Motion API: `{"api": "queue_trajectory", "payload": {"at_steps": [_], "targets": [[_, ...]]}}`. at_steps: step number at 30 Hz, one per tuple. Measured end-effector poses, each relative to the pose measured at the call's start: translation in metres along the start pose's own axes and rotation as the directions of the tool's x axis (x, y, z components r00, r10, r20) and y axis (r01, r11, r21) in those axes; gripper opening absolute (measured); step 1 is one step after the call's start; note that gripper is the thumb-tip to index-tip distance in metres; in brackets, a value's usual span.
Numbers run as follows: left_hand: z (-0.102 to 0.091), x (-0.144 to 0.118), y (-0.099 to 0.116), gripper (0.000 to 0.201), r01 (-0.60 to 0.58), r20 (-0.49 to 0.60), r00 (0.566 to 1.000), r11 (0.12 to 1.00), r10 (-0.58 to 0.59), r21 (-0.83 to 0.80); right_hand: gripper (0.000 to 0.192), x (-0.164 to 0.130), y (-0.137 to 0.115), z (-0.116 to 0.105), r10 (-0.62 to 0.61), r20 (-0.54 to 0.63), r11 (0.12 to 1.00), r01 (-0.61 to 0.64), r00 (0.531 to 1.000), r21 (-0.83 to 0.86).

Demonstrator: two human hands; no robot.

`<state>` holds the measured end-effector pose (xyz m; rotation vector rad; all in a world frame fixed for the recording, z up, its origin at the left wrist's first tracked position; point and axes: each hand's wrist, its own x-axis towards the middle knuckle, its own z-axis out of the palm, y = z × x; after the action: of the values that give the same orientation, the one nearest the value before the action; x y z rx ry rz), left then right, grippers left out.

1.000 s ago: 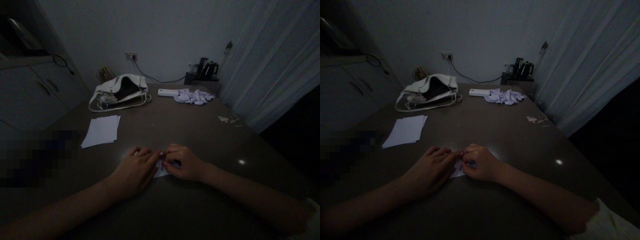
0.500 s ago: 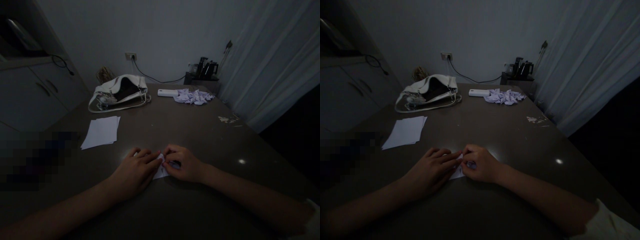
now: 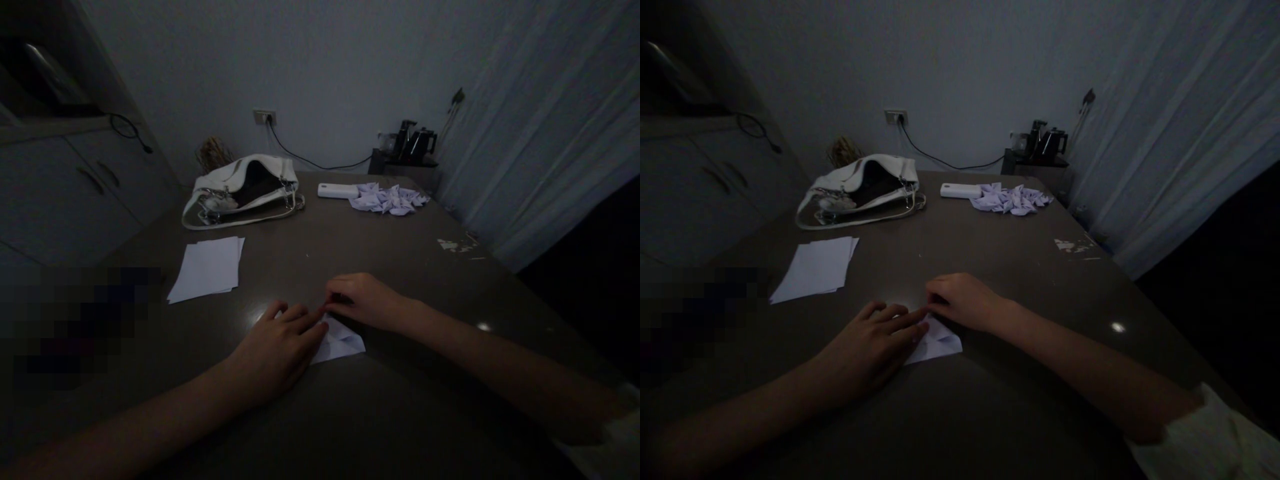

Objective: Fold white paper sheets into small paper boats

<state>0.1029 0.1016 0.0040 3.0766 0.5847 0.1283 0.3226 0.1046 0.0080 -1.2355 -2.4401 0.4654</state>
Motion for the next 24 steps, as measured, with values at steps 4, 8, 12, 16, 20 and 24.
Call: {"api": "queue_trajectory", "payload": {"at_steps": [4,8,12,16,20,24], "targets": [[-0.001,0.0,0.0,0.028,0.001,-0.003,1.0,1.0,-0.001,-0.009,0.008,0.007,0.004,-0.002,-0.1,0.087,0.991,0.108,0.991,-0.085],[-0.001,0.0,0.001,0.028,-0.014,-0.023,1.0,1.0,0.015,0.016,0.009,0.006,0.006,0.001,-0.168,0.081,0.965,0.181,0.982,-0.192],[-0.002,0.0,0.002,0.027,-0.009,-0.009,1.0,0.999,0.01,0.046,0.01,0.005,0.007,0.003,-0.225,0.099,0.915,0.245,0.969,-0.32],[-0.003,0.002,0.004,0.026,-0.011,-0.003,1.0,0.998,0.011,0.057,0.011,0.005,0.005,0.001,-0.256,0.112,0.868,0.279,0.96,-0.41],[-0.003,0.002,0.004,0.027,-0.017,-0.006,1.0,0.999,0.017,0.05,0.01,-0.002,0.003,-0.001,-0.251,0.112,0.86,0.275,0.961,-0.429],[-0.002,0.002,0.003,0.029,-0.025,-0.021,0.999,0.999,0.026,0.047,0.013,-0.014,0.004,0.001,-0.243,0.081,0.873,0.254,0.967,-0.416]]}}
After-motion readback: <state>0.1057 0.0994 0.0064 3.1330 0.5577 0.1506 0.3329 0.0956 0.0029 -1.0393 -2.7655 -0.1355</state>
